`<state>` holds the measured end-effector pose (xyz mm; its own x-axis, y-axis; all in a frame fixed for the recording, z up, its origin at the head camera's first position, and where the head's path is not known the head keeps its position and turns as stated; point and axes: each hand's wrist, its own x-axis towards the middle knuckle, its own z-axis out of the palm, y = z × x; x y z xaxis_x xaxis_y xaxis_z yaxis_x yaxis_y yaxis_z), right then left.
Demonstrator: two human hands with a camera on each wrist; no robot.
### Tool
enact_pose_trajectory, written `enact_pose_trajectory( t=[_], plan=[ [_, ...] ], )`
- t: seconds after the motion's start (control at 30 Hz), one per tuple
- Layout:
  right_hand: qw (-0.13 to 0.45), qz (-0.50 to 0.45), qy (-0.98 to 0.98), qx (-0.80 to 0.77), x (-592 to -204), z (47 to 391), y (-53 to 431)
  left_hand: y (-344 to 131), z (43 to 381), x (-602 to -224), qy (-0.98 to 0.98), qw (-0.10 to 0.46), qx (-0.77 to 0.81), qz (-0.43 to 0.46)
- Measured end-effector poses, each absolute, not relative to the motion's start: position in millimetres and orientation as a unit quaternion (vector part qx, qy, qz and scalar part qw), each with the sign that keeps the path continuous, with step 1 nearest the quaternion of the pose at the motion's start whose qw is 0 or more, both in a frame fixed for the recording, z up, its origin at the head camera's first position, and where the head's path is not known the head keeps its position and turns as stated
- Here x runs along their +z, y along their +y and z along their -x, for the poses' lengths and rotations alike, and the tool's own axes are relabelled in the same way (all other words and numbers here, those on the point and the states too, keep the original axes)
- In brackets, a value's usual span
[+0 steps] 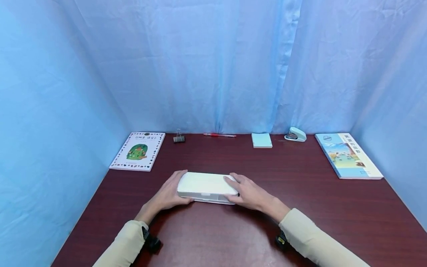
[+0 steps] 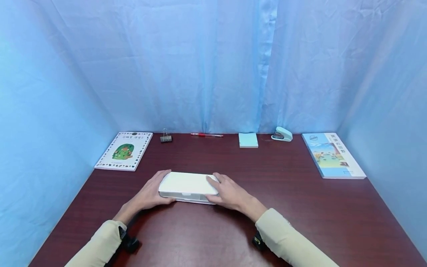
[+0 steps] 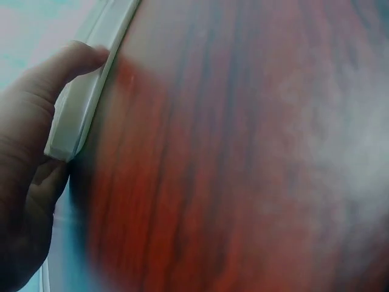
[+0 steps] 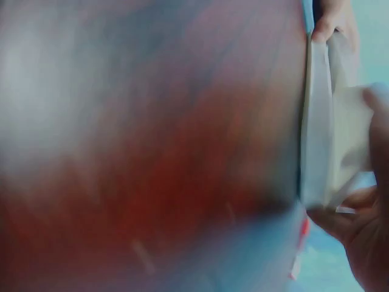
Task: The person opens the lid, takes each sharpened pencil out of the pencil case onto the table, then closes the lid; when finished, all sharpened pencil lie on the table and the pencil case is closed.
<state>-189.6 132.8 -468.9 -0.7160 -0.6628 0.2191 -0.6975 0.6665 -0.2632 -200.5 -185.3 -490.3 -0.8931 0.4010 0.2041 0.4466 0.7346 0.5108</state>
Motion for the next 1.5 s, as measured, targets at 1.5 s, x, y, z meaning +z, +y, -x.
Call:
enact_pose_trajectory(
  t=[1.5],
  plan=[
    [-0.037, -0.301, -0.902, 0.306, -456, 208, 106, -180, 203, -465, -0.938, -0.075, -0.283, 0.188]
  ],
)
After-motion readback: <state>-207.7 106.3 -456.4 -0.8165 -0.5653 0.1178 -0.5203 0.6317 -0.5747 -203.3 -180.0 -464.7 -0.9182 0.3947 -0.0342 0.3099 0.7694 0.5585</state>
